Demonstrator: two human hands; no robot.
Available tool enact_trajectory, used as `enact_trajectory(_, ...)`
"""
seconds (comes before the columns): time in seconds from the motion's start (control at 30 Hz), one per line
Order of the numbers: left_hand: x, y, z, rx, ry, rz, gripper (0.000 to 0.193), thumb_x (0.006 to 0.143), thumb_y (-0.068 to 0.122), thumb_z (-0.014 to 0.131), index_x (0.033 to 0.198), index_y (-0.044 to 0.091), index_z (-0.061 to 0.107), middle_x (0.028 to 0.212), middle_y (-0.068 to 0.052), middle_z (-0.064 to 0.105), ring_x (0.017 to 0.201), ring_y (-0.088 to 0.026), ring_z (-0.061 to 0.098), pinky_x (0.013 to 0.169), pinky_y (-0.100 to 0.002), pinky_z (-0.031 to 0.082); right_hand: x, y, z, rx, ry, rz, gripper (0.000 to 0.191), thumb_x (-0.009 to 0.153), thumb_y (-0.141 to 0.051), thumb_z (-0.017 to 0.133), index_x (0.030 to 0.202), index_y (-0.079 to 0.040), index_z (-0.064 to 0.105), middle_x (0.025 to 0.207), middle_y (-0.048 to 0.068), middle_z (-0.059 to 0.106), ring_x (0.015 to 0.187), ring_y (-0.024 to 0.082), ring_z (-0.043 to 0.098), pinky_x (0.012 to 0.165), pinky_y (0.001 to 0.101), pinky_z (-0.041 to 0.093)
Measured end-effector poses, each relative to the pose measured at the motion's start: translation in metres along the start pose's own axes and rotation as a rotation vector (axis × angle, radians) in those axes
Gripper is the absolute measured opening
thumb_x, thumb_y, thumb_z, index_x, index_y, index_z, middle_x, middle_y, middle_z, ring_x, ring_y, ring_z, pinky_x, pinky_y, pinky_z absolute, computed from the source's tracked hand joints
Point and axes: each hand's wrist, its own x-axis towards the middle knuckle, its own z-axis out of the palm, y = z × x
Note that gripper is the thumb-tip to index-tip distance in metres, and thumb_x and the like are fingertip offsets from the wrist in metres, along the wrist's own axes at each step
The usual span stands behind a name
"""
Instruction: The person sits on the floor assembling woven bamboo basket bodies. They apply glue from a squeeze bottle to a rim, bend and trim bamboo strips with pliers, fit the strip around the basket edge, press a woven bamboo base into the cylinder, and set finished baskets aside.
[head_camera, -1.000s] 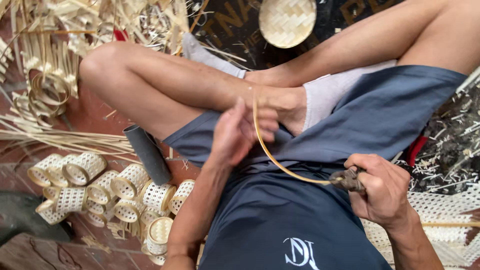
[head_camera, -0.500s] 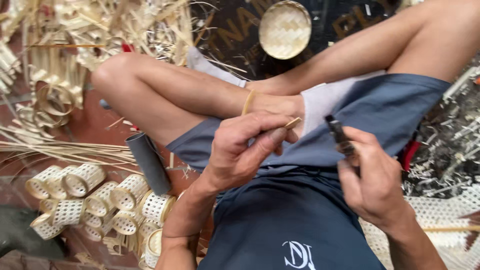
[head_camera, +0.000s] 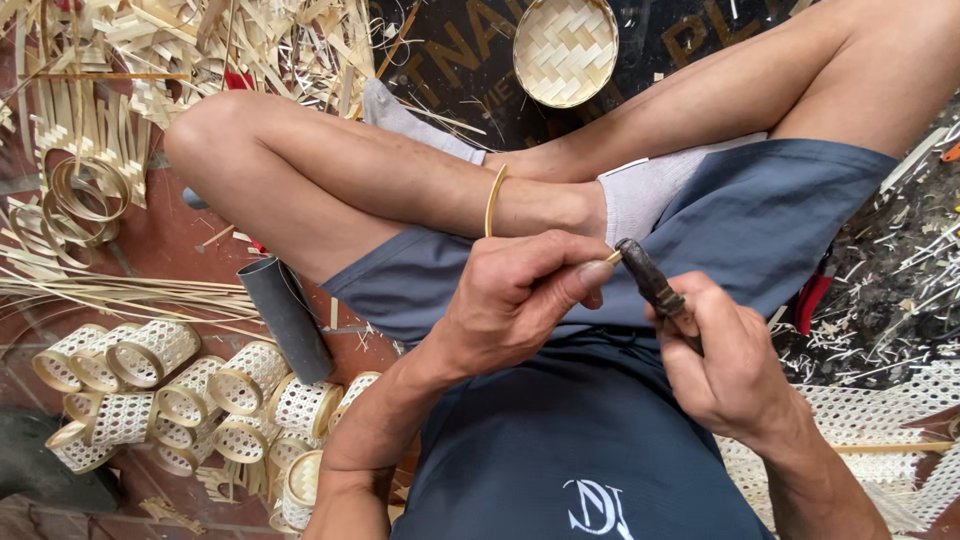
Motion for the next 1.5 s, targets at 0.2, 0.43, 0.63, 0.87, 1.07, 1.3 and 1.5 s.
enact_trajectory(0.2,0.001,-0.008,-0.009,-0.012,-0.036,-0.030,0.010,0.107,0.010,0.066,0.108,0.001,0.070,0.077,-0.002,0.071,0.068,-0.006,0.066,0.060,-0.022,0.052,-0.007,0.012,-0.001,0.751,-0.251,0.360,0.015,0.078,0.009,0.049,0.088,-0.001,0.044,0.081,0.007,0.060,0.063,0.011,0.049,0.056,0.0262,0.047)
enact_trajectory(0.43,0.001,-0.009,-0.001,0.073,0.062,0.002,0.008,0.104,0.009,0.069,0.105,0.001,0.070,0.074,-0.003,0.069,0.064,-0.006,0.064,0.057,-0.023,0.052,0.007,-0.004,0.003,-0.151,0.069,-0.238,0.017,0.081,0.005,0.054,0.094,0.003,0.043,0.097,0.022,0.060,0.069,0.027,0.059,0.065,0.0322,0.045)
enact_trajectory(0.63,-0.002,-0.008,0.002,0.080,0.014,0.001,0.008,0.103,0.008,0.070,0.103,0.000,0.070,0.070,-0.003,0.066,0.061,-0.007,0.064,0.055,-0.023,0.050,0.004,0.001,0.000,0.328,-0.205,0.127,0.017,0.081,0.008,0.055,0.089,-0.001,0.043,0.081,0.011,0.060,0.063,0.019,0.053,0.062,0.0331,0.049)
enact_trajectory(0.87,-0.002,-0.011,-0.013,0.101,-0.019,0.027,0.007,0.104,0.006,0.068,0.104,0.000,0.070,0.074,-0.003,0.065,0.064,-0.008,0.063,0.058,-0.024,0.050,-0.029,0.061,0.000,0.068,-0.088,-0.034,0.017,0.079,0.004,0.055,0.096,0.002,0.050,0.100,0.019,0.069,0.073,0.023,0.066,0.067,0.0365,0.054)
enact_trajectory(1.07,-0.015,-0.010,-0.079,-0.319,0.286,0.189,0.013,0.112,0.003,0.058,0.121,0.001,0.067,0.090,-0.010,0.066,0.069,-0.015,0.059,0.062,-0.024,0.049,-0.134,0.245,-0.052,-0.728,0.473,0.362,0.020,0.087,0.002,0.050,0.106,0.003,0.054,0.101,0.020,0.061,0.085,0.032,0.059,0.081,0.0443,0.048)
enact_trajectory(1.3,-0.006,-0.030,-0.111,-0.910,0.251,0.432,0.022,0.113,0.024,0.058,0.114,0.005,0.069,0.077,-0.002,0.058,0.059,-0.012,0.046,0.054,-0.026,0.039,-0.218,0.316,-0.030,-0.974,0.410,0.557,0.017,0.092,-0.011,0.061,0.105,0.000,0.058,0.107,0.023,0.060,0.104,0.039,0.059,0.092,0.0508,0.048)
enact_trajectory(1.5,0.024,-0.040,-0.078,-1.096,0.090,0.473,0.018,0.107,0.024,0.063,0.110,0.008,0.070,0.073,0.003,0.053,0.058,-0.008,0.042,0.054,-0.025,0.035,-0.071,0.165,-0.024,-0.010,0.694,0.309,0.025,0.114,-0.010,0.057,0.128,0.009,0.064,0.111,0.023,0.070,0.085,0.026,0.066,0.079,0.0366,0.058)
